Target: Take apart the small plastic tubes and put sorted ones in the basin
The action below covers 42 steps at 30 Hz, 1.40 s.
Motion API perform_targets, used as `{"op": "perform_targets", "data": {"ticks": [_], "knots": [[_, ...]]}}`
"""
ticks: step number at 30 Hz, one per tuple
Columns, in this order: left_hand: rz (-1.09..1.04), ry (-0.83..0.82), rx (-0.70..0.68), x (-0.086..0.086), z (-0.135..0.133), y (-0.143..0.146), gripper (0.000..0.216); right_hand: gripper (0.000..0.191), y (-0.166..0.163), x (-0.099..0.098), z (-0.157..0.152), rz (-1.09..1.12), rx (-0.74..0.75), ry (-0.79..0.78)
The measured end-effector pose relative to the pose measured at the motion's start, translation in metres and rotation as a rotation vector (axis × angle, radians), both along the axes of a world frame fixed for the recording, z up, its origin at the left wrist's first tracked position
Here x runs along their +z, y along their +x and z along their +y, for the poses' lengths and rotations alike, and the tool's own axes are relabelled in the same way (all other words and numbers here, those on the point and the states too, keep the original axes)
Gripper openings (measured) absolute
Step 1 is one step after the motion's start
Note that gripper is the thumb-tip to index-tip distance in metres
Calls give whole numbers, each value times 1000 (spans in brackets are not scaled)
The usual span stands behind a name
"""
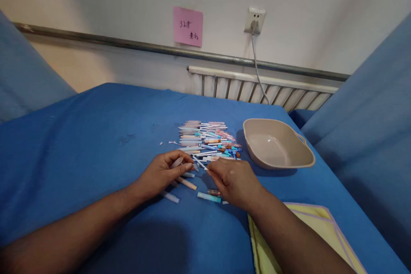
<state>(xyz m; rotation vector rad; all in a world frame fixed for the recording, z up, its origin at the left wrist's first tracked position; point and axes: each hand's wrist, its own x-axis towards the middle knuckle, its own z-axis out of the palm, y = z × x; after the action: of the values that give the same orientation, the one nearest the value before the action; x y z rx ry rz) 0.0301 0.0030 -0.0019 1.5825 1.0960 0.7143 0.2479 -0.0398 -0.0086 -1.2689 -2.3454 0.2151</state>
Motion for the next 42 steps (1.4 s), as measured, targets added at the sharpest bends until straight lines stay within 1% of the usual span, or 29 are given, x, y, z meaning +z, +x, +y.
{"op": "perform_targets", "data": {"ticks": [6,10,16,20,23,28,34,38,42], "knots": [[-22,29,-9,-3,1,0,20,19,1,-2,0,-33,5,21],[-18,21,-33,-4,1,0,19,18,0,-3,1,-45,23,-8],[7,77,-35,-4,1,0,16,18,-2,-3,1,-34,33,-32],[15,108,-90,-8,0,1,16,19,-6,-5,-1,-19,52,-64],[-7,67,-124,-12,-1,2,16,19,-10,-6,-3,-10,37,-85],[-66,-37,-115,-15,-1,3,17,21,-14,-4,-7,44,-4,-92],[-241,-253,-68,-4,-3,6,26,23,-15,-3,-9,91,74,-32],[-268,-273,-79,-2,-2,7,28,23,-14,-5,-9,77,84,10],[-224,-246,-116,-4,-2,4,31,24,-13,-7,-7,113,84,9]]}}
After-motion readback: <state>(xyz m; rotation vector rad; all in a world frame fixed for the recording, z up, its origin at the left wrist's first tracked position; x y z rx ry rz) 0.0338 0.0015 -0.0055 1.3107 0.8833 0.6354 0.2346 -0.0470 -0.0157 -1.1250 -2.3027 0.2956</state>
